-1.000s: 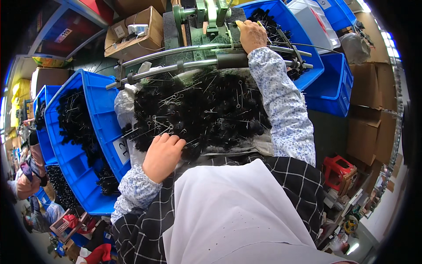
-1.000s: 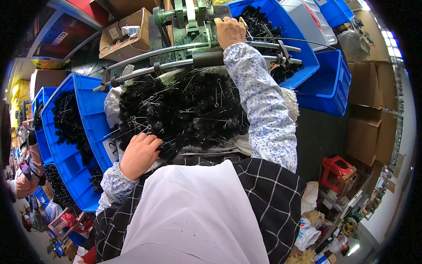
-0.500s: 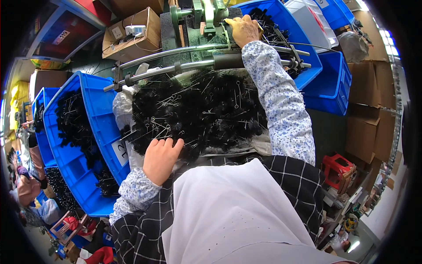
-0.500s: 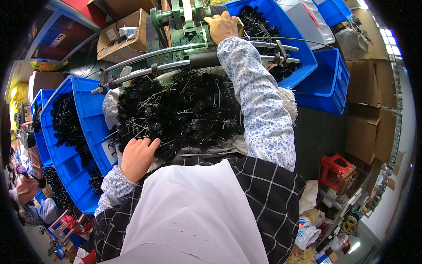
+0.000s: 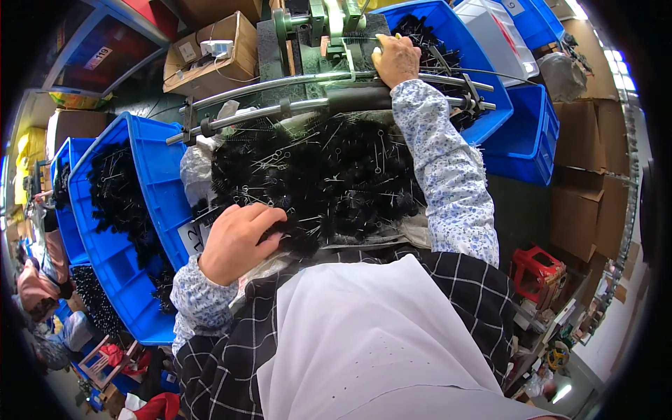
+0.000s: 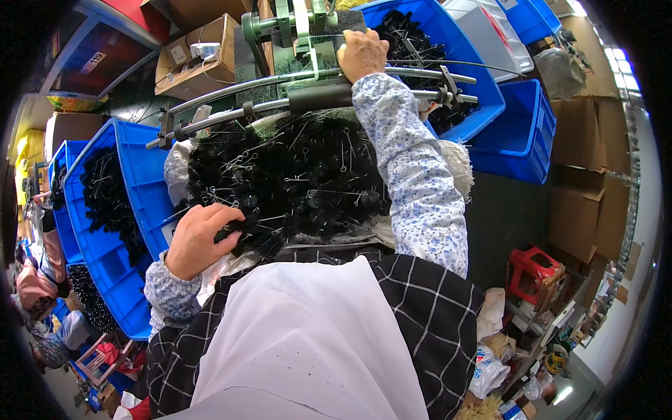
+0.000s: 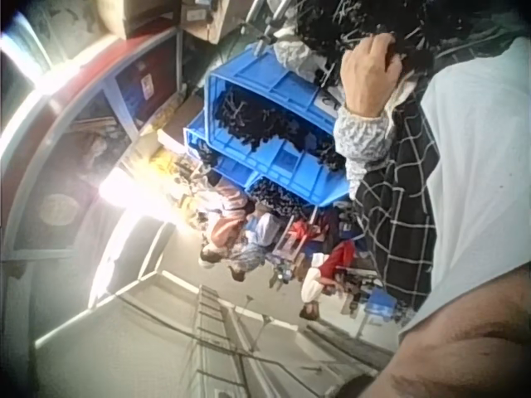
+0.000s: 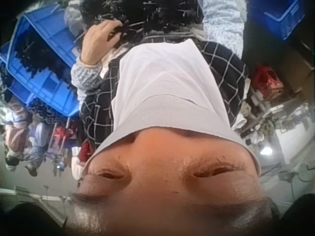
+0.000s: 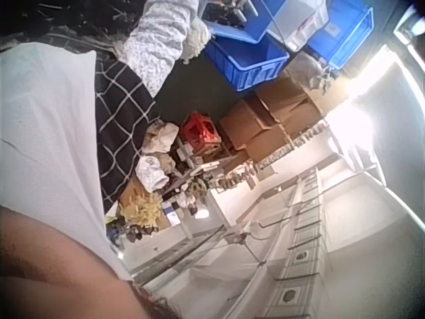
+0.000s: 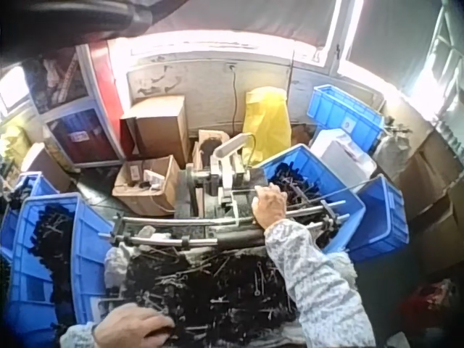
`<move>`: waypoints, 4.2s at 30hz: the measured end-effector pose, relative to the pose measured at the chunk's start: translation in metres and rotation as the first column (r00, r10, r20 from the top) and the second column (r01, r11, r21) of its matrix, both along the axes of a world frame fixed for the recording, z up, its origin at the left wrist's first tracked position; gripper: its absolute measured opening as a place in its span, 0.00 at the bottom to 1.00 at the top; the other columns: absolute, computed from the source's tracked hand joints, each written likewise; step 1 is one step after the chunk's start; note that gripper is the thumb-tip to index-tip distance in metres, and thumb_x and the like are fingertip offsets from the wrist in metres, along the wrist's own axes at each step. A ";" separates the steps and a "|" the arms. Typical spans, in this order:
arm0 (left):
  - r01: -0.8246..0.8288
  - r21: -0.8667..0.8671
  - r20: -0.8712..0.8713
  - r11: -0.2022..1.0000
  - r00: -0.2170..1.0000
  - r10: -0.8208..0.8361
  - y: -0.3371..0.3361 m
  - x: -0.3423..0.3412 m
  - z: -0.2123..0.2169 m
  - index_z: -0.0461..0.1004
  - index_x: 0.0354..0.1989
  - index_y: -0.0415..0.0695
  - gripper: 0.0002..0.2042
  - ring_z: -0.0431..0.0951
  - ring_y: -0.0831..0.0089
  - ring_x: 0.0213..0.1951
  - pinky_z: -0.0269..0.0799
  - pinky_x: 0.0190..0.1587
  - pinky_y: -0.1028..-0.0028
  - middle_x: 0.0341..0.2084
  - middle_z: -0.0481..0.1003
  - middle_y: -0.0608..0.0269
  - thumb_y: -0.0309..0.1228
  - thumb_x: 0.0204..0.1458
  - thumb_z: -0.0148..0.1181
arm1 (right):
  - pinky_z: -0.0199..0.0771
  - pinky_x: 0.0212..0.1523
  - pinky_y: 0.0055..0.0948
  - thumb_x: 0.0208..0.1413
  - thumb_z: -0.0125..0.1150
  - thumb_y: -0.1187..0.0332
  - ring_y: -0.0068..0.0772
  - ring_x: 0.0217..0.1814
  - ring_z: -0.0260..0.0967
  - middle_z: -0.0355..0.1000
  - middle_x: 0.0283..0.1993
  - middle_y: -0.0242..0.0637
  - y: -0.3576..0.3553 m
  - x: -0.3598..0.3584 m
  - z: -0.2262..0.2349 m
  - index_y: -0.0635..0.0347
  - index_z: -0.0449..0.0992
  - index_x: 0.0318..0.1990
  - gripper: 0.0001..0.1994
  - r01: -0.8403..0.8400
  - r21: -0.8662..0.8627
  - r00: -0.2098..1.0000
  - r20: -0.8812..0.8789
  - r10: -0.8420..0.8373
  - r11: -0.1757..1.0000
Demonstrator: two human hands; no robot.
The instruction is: The person repeatedly picks up black hair clips and metal rods from a pile on a workbench. They insert the rods into the clips and feed them into a green machine to secure the components. The finished items are placed into a blue bin. The process is repetitive and involves handling small parts by hand.
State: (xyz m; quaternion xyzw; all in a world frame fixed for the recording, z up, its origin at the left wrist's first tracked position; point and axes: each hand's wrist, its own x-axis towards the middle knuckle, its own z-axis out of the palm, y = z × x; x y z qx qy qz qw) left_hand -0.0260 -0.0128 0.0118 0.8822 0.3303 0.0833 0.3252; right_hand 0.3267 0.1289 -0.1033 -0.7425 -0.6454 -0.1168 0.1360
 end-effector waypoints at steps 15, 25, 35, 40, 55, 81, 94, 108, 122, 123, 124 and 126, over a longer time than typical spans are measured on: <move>-0.074 0.050 0.182 0.996 0.981 0.064 0.008 0.015 0.017 0.71 0.31 0.43 0.12 0.70 0.67 0.29 0.66 0.30 0.73 0.27 0.72 0.61 0.23 0.35 0.63 | 0.60 0.42 0.40 0.44 0.56 0.61 0.35 0.43 0.66 0.74 0.36 0.32 0.001 -0.008 0.011 0.49 0.75 0.42 0.15 0.012 -0.020 0.997 0.079 -0.010 1.000; -0.288 -0.123 0.418 0.950 0.853 0.312 0.018 0.010 0.020 0.71 0.37 0.39 0.12 0.75 0.65 0.41 0.69 0.42 0.74 0.39 0.73 0.55 0.17 0.43 0.59 | 0.69 0.42 0.44 0.53 0.48 0.54 0.45 0.42 0.70 0.74 0.41 0.35 0.028 0.085 0.001 0.38 0.76 0.42 0.13 0.008 -0.247 1.000 0.018 -0.003 0.969; -0.313 -0.047 0.415 0.949 0.858 0.304 0.015 0.029 -0.004 0.71 0.36 0.40 0.12 0.75 0.60 0.41 0.72 0.41 0.72 0.41 0.73 0.55 0.18 0.42 0.60 | 0.70 0.43 0.30 0.52 0.54 0.70 0.37 0.41 0.71 0.72 0.41 0.43 -0.075 -0.043 0.121 0.58 0.70 0.48 0.14 -0.385 -0.450 0.671 -0.736 -0.091 0.806; -0.266 0.009 0.452 0.964 0.861 0.234 0.019 0.039 -0.004 0.69 0.42 0.39 0.18 0.75 0.68 0.38 0.70 0.41 0.75 0.41 0.73 0.56 0.15 0.40 0.60 | 0.70 0.38 0.35 0.55 0.52 0.64 0.45 0.35 0.72 0.73 0.34 0.46 -0.126 -0.119 0.109 0.59 0.72 0.44 0.12 -0.744 -0.129 0.321 -0.930 0.181 0.656; 0.250 0.130 -0.284 0.960 0.937 -0.205 -0.010 0.000 -0.036 0.72 0.35 0.49 0.13 0.67 0.71 0.38 0.58 0.43 0.71 0.31 0.70 0.69 0.27 0.37 0.60 | 0.71 0.39 0.37 0.51 0.51 0.68 0.37 0.39 0.71 0.72 0.36 0.34 -0.002 0.006 0.010 0.48 0.74 0.43 0.12 -0.043 -0.023 0.998 -0.041 0.042 0.999; 0.017 0.100 0.300 0.995 0.953 -0.046 0.028 0.006 0.018 0.70 0.26 0.48 0.12 0.69 0.69 0.36 0.58 0.45 0.68 0.26 0.70 0.70 0.20 0.31 0.60 | 0.59 0.51 0.38 0.52 0.50 0.67 0.33 0.49 0.62 0.67 0.46 0.27 0.006 0.012 0.002 0.46 0.76 0.41 0.11 -0.122 -0.120 0.987 0.093 0.134 0.985; -0.083 -0.398 0.476 0.914 0.833 0.283 0.011 -0.002 0.003 0.67 0.26 0.40 0.11 0.69 0.68 0.34 0.64 0.40 0.73 0.29 0.63 0.58 0.11 0.34 0.47 | 0.70 0.37 0.22 0.51 0.56 0.72 0.25 0.32 0.70 0.74 0.33 0.33 -0.041 -0.011 0.092 0.61 0.75 0.43 0.12 -0.080 0.010 0.815 -0.575 0.071 0.997; -0.037 -0.723 0.532 0.690 0.606 0.591 -0.001 0.039 -0.014 0.67 0.30 0.38 0.08 0.61 0.86 0.24 0.59 0.27 0.83 0.22 0.64 0.70 0.29 0.57 0.46 | 0.68 0.46 0.19 0.53 0.55 0.76 0.19 0.43 0.67 0.72 0.41 0.31 -0.147 -0.107 0.131 0.63 0.72 0.45 0.11 -0.452 0.046 0.100 -0.990 0.102 0.891; -0.370 -0.284 0.428 0.885 0.777 0.462 -0.005 0.027 -0.005 0.68 0.31 0.38 0.03 0.68 0.70 0.25 0.64 0.29 0.75 0.23 0.66 0.59 0.24 0.51 0.52 | 0.71 0.41 0.34 0.51 0.53 0.65 0.39 0.38 0.71 0.71 0.34 0.41 -0.115 -0.096 0.112 0.51 0.73 0.43 0.12 -0.578 -0.258 0.795 -0.395 0.461 0.774; -0.374 -0.285 0.407 0.882 0.786 0.465 -0.007 0.022 -0.006 0.68 0.31 0.38 0.04 0.67 0.72 0.25 0.64 0.29 0.75 0.23 0.66 0.60 0.26 0.52 0.52 | 0.71 0.40 0.33 0.51 0.52 0.67 0.37 0.37 0.71 0.70 0.33 0.39 -0.090 -0.081 0.104 0.50 0.74 0.42 0.11 -0.411 -0.210 0.903 -0.229 0.364 0.887; -0.366 -0.280 0.384 0.887 0.805 0.453 -0.008 0.018 -0.004 0.68 0.30 0.38 0.05 0.67 0.70 0.24 0.63 0.28 0.75 0.23 0.66 0.59 0.27 0.53 0.52 | 0.71 0.40 0.32 0.51 0.52 0.68 0.36 0.37 0.71 0.70 0.32 0.38 -0.065 -0.063 0.093 0.49 0.74 0.41 0.10 -0.230 -0.131 0.973 -0.065 0.223 0.964; -0.294 -0.273 0.393 0.916 0.835 0.385 -0.009 0.011 -0.009 0.67 0.29 0.37 0.06 0.66 0.68 0.24 0.63 0.28 0.74 0.22 0.65 0.59 0.28 0.54 0.51 | 0.71 0.39 0.33 0.51 0.50 0.69 0.35 0.39 0.70 0.70 0.33 0.36 -0.026 -0.015 0.052 0.47 0.75 0.39 0.10 -0.112 0.034 0.994 -0.006 0.112 0.993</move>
